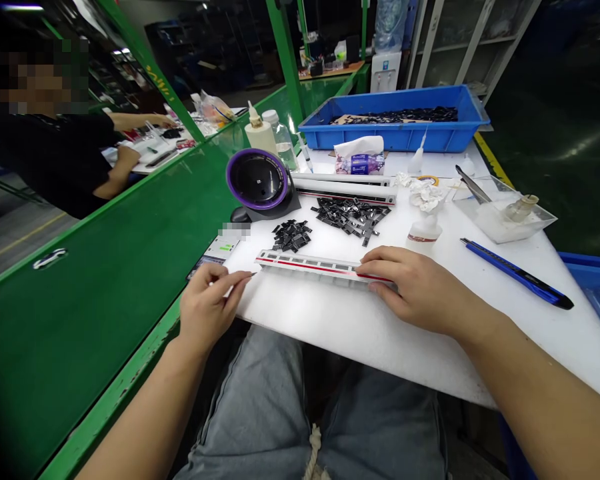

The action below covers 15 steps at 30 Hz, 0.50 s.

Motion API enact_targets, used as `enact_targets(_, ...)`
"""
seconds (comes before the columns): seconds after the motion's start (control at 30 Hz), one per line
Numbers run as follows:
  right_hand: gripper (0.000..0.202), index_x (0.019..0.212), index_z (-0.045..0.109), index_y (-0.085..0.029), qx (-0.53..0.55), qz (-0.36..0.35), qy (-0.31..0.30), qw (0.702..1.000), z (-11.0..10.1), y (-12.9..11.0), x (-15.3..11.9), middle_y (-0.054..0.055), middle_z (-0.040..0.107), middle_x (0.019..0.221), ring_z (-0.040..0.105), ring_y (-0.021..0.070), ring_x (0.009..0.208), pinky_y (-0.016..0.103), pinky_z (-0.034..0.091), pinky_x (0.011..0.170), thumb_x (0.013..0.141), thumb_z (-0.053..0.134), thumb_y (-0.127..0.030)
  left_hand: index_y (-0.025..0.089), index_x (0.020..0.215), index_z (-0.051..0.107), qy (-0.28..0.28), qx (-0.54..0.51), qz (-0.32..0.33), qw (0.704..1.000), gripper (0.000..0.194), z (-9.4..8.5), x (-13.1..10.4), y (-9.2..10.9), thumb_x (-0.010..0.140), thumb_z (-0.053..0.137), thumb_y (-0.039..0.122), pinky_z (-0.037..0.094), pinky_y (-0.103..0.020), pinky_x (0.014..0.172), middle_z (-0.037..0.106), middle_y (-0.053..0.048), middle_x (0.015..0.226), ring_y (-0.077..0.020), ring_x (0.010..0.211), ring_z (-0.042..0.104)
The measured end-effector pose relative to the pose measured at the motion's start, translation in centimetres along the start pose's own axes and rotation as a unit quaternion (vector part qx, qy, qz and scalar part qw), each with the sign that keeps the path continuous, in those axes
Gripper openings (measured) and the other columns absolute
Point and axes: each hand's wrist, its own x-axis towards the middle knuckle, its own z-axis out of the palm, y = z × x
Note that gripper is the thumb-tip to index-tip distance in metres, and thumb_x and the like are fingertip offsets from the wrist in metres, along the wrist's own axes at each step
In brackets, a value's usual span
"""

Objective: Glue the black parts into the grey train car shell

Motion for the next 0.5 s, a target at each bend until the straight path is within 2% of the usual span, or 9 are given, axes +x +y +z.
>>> enact_targets(0.03,0.030,0.119,0.068,-0.026,0.004,0.000,-0.001,1.000,0.0,0.0,0.0,0.007,0.065,0.122,0.064,0.0238,0.110,0.038,0.056,0.093,0.094,0.052,-0.022,0.023,0.096,0.078,-0.018,0.029,0.051,0.998,0.020,0.3,0.1,-0.4,0.091,0.060,0.032,0.047,-0.028,0.066,0.058,-0.004,0.081,-0.0147,0.072,0.054)
enact_targets(0.1,0.029,0.118,0.068,-0.026,0.010,0.002,-0.001,1.000,0.0,0.1,0.0,0.007,0.065,0.123,0.064,0.0241,0.110,0.038,0.056,0.094,0.094,0.053,-0.023,0.024,0.096,0.077,-0.031,0.050,0.101,0.993,0.019,0.8,0.3,-1.1,0.092,0.060,0.029,0.049,-0.029,0.068,0.058,-0.006,0.090,-0.0146,0.075,0.055)
enact_targets(0.2,0.029,0.118,0.068,-0.026,0.018,0.008,-0.005,1.000,0.0,0.2,0.0,0.006,0.065,0.123,0.064,0.0236,0.111,0.038,0.055,0.095,0.094,0.052,-0.023,0.021,0.095,0.074,0.000,0.022,0.125,0.992,0.014,1.1,0.6,-1.3,0.090,0.062,0.023,0.054,-0.032,0.079,0.056,-0.011,0.117,-0.0152,0.086,0.060)
enact_targets(0.27,0.029,0.118,0.067,-0.026,0.023,0.013,-0.009,1.000,0.0,0.1,0.0,0.006,0.064,0.124,0.063,0.0232,0.112,0.038,0.055,0.095,0.095,0.051,-0.023,0.019,0.094,0.071,0.019,0.000,0.131,0.991,0.011,0.8,0.3,-1.2,0.088,0.063,0.020,0.054,-0.034,0.084,0.056,-0.012,0.126,-0.0164,0.091,0.063)
enact_targets(0.33,0.029,0.119,0.067,-0.026,0.027,0.016,-0.012,0.999,-0.1,0.1,0.0,0.007,0.064,0.124,0.063,0.0230,0.111,0.038,0.055,0.094,0.095,0.052,-0.023,0.019,0.093,0.068,0.040,0.025,0.113,0.992,0.009,0.4,-0.2,-1.0,0.087,0.063,0.018,0.053,-0.035,0.088,0.062,-0.012,0.125,-0.0188,0.096,0.066)
enact_targets(0.4,0.030,0.120,0.066,-0.026,0.031,0.016,-0.016,0.999,-0.1,0.0,0.1,0.007,0.064,0.124,0.063,0.0230,0.110,0.038,0.055,0.094,0.094,0.052,-0.023,0.019,0.090,0.067,0.044,0.094,0.086,0.991,0.006,0.1,-0.6,-0.9,0.087,0.062,0.018,0.051,-0.038,0.091,0.071,-0.009,0.116,-0.0220,0.099,0.069)
enact_targets(0.5,0.030,0.120,0.066,-0.026,0.032,0.018,-0.018,0.999,-0.2,0.0,0.1,0.007,0.063,0.124,0.062,0.0227,0.111,0.038,0.054,0.094,0.095,0.051,-0.023,0.020,0.086,0.069,-0.011,0.182,0.064,0.981,0.012,0.0,-0.9,-0.9,0.091,0.058,0.024,0.050,-0.040,0.087,0.077,-0.006,0.096,-0.0256,0.095,0.070)
